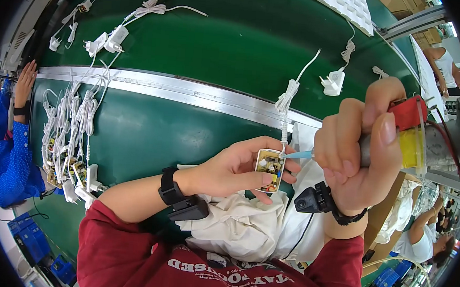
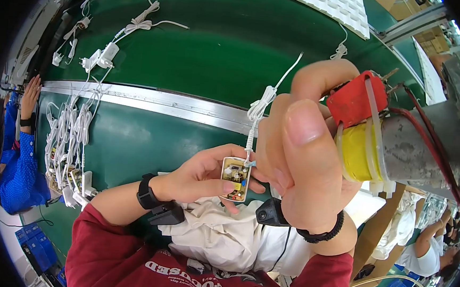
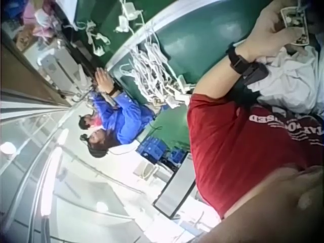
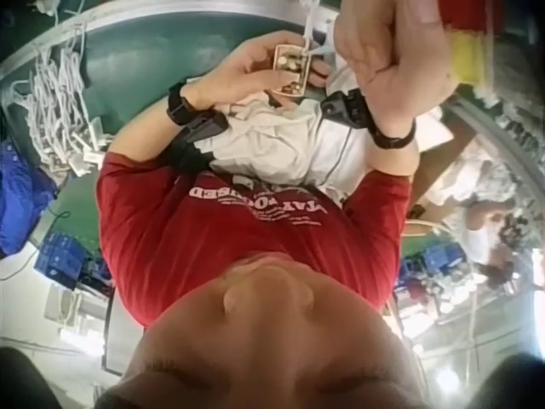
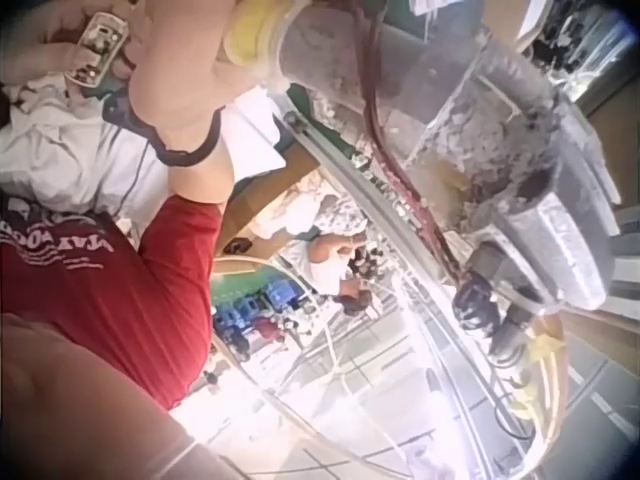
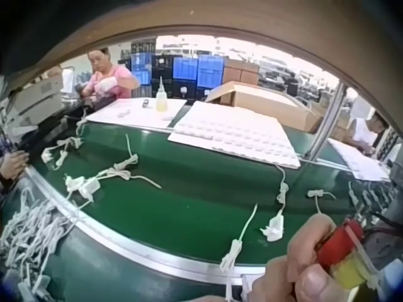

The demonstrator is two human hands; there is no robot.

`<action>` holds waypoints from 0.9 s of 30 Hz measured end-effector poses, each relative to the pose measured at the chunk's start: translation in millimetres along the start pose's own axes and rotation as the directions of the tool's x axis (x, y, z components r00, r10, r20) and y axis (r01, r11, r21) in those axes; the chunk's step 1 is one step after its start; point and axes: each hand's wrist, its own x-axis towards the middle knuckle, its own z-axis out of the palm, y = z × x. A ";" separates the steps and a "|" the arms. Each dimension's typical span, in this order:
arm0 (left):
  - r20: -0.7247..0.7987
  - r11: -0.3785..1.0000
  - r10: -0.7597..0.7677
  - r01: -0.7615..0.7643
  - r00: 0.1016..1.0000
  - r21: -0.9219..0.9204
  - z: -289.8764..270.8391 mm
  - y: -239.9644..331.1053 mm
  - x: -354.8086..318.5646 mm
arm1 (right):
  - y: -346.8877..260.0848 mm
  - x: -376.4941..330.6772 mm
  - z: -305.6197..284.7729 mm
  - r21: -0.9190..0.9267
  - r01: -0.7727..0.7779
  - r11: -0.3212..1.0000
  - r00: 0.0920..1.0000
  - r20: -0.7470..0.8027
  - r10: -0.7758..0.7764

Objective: The person picks up a power adapter, applies glue to the internal components using a dispenser, and places it back onto the conveyor belt, repeating this process for several units.

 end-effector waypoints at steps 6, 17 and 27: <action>-0.109 0.999 -0.035 0.038 0.993 0.020 -1.9 5.2 4.1 | -5.7 -0.5 1.7 0.043 -0.038 0.998 0.999 0.007 0.037; -0.142 0.991 0.047 -0.064 0.989 -0.117 -9.7 9.1 2.2 | 4.9 -7.8 7.5 0.085 0.002 0.996 0.999 0.051 -0.006; -0.130 0.987 0.041 -0.061 0.991 -0.148 -11.5 5.9 -6.6 | 0.6 -12.5 21.5 0.025 -0.049 0.998 0.999 0.022 0.048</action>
